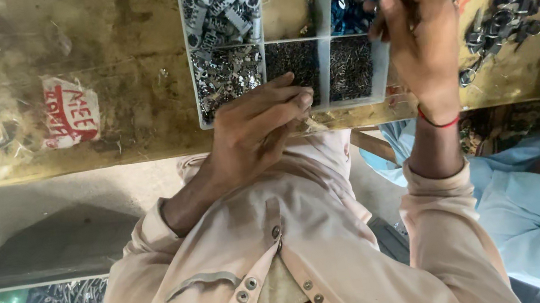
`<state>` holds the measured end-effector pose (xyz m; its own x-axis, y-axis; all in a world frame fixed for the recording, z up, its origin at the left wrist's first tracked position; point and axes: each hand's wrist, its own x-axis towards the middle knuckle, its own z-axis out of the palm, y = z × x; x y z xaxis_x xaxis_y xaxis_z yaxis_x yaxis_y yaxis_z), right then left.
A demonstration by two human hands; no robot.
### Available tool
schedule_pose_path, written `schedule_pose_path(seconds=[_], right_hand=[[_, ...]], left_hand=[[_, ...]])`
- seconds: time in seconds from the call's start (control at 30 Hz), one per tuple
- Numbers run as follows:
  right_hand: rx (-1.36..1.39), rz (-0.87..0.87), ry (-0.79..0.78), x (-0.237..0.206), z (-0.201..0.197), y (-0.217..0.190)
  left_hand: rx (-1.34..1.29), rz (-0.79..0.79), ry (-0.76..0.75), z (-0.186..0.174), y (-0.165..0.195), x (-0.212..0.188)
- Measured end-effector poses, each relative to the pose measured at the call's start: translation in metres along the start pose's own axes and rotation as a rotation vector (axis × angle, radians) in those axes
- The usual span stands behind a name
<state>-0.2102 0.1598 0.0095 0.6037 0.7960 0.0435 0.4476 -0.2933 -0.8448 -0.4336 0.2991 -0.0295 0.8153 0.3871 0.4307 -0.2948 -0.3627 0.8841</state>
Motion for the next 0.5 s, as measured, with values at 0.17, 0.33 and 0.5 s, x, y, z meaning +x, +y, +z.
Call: schedule_pose_path(seconds=[0.17, 0.33, 0.5], right_hand=[[0.332, 0.126, -0.375, -0.040, 0.004, -0.020], [0.702, 0.308, -0.351, -0.060, 0.024, -0.005], [0.758, 0.299, -0.310, -0.058, 0.025, -0.003]], left_hand=[[0.101, 0.112, -0.136, 0.001, -0.002, 0.006], [0.154, 0.135, -0.272, -0.020, 0.008, 0.013], [0.137, 0.127, -0.335, -0.027, 0.011, 0.017]])
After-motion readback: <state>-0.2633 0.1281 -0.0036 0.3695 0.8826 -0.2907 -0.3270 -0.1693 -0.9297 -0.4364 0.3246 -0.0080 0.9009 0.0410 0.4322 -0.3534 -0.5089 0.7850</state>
